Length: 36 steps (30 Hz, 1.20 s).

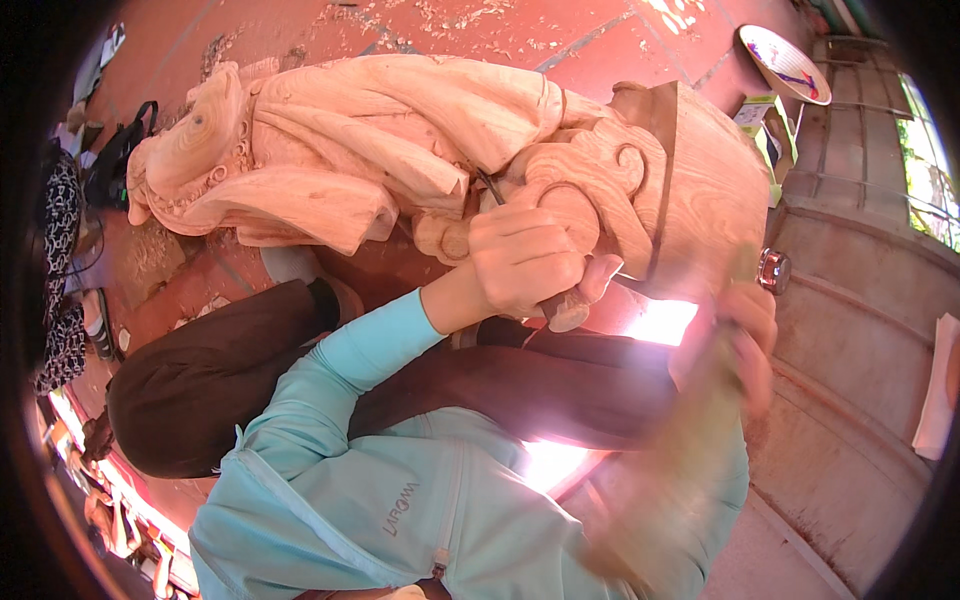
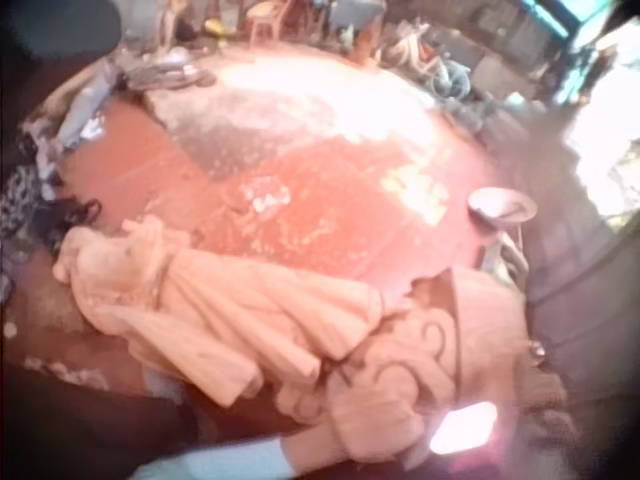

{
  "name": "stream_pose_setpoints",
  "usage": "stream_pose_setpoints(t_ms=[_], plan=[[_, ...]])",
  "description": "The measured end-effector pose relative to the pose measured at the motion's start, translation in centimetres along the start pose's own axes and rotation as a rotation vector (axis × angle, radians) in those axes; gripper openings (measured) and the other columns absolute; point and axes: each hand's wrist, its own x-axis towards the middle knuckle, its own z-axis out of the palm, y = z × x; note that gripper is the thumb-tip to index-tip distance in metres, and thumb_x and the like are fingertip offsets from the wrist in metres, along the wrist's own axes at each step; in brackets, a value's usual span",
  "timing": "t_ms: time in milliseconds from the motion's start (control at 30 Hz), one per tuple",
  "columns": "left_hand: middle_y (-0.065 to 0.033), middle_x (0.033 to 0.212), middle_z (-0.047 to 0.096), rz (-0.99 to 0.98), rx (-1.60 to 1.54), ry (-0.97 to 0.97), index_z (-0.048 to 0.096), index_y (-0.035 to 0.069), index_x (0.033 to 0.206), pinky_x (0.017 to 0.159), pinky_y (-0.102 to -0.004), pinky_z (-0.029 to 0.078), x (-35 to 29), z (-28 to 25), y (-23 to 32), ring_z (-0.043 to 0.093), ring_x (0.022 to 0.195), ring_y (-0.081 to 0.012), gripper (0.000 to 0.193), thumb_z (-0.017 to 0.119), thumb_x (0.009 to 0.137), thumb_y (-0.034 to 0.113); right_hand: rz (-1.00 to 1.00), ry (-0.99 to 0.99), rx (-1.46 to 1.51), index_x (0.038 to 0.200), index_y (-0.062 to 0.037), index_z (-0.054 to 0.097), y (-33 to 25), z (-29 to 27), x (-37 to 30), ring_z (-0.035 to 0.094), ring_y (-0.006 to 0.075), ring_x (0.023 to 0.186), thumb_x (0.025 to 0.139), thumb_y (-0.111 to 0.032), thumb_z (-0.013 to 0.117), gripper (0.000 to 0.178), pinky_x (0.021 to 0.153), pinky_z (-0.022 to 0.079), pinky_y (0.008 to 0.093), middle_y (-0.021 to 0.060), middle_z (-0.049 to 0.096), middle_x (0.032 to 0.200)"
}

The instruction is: The person sits on the floor and carves a large wooden sculpture using a chisel and a mallet. They repeatedly strike the chisel to shape the wood, focusing on the details of the figure's clothing and head.

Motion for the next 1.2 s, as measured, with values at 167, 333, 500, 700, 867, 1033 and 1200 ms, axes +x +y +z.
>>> stream_pose_setpoints(t_ms=[167,333,500,700,867,1033,1200], plan=[[-0.0002,0.051,0.043,0.011,0.023,0.004,0.039,0.011,0.054,0.046,-0.0275,0.037,0.4,0.0,-0.2,0.043,0.043,-0.0164,0.038,0.074,0.066,0.003,0.04,-0.148,-0.134,0.106,-0.0011,0.052,-0.6,-1.1,1.3,0.056,0.0263,0.075,0.078,0.005,0.061,0.03,0.071,0.045,0.0375,0.0113,0.06,0.089],[-0.0008,0.051,0.031,-0.005,0.067,0.048,0.039,0.012,0.052,0.042,-0.0292,0.028,0.3,0.6,-0.2,0.038,0.045,-0.0164,0.035,0.072,0.062,0.007,-0.02,0.023,-0.029,0.109,-0.0015,0.052,0.0,-0.1,0.9,0.057,0.0257,0.075,0.081,0.002,0.061,0.03,0.072,0.046,0.0367,0.0111,0.06,0.089],[-0.001,0.051,0.033,-0.018,0.077,0.059,0.042,0.012,0.052,0.041,-0.0289,0.028,0.5,0.7,-0.3,0.039,0.044,-0.0165,0.032,0.072,0.063,0.008,0.028,-0.035,-0.038,0.113,-0.004,0.051,-0.1,-0.5,1.0,0.057,0.0266,0.079,0.081,-0.008,0.061,0.034,0.072,0.045,0.036,0.0119,0.059,0.088],[-0.0021,0.05,0.037,-0.034,0.088,0.045,0.042,0.011,0.053,0.039,-0.0286,0.032,0.8,0.9,-0.5,0.042,0.043,-0.0168,0.033,0.073,0.064,0.005,-0.03,-0.13,-0.223,0.11,-0.0052,0.057,-0.6,0.0,1.5,0.055,0.0276,0.079,0.07,-0.01,0.067,0.042,0.077,0.042,0.0402,0.0097,0.058,0.082],[-0.0016,0.051,0.039,0.029,0.122,0.005,0.042,0.011,0.054,0.039,-0.0286,0.031,2.5,-0.5,1.1,0.043,0.044,-0.0158,0.033,0.073,0.064,0.007,0.039,-0.026,-0.06,0.103,-0.0027,0.057,0.6,0.3,0.6,0.055,0.0265,0.074,0.073,-0.006,0.069,0.032,0.077,0.044,0.0391,0.0099,0.058,0.08],[0.0007,0.051,0.036,0.014,0.049,-0.014,0.042,0.013,0.055,0.04,-0.0276,0.029,2.1,0.4,1.1,0.039,0.043,-0.0147,0.029,0.071,0.062,0.008,0.371,0.09,-0.034,0.079,0.0025,0.056,-1.1,0.5,0.8,0.058,0.0178,0.076,0.087,-0.001,0.058,0.009,0.079,0.045,0.0283,0.0067,0.059,0.078],[0.0006,0.051,0.033,0.011,0.048,0.029,0.04,0.012,0.052,0.039,-0.0269,0.028,1.8,0.4,0.8,0.037,0.041,-0.0149,0.033,0.071,0.06,0.007,0.331,0.119,-0.047,0.082,-0.0001,0.054,-1.5,-0.6,1.0,0.058,0.0158,0.075,0.087,-0.002,0.058,0.006,0.078,0.044,0.0252,0.0036,0.059,0.078]])
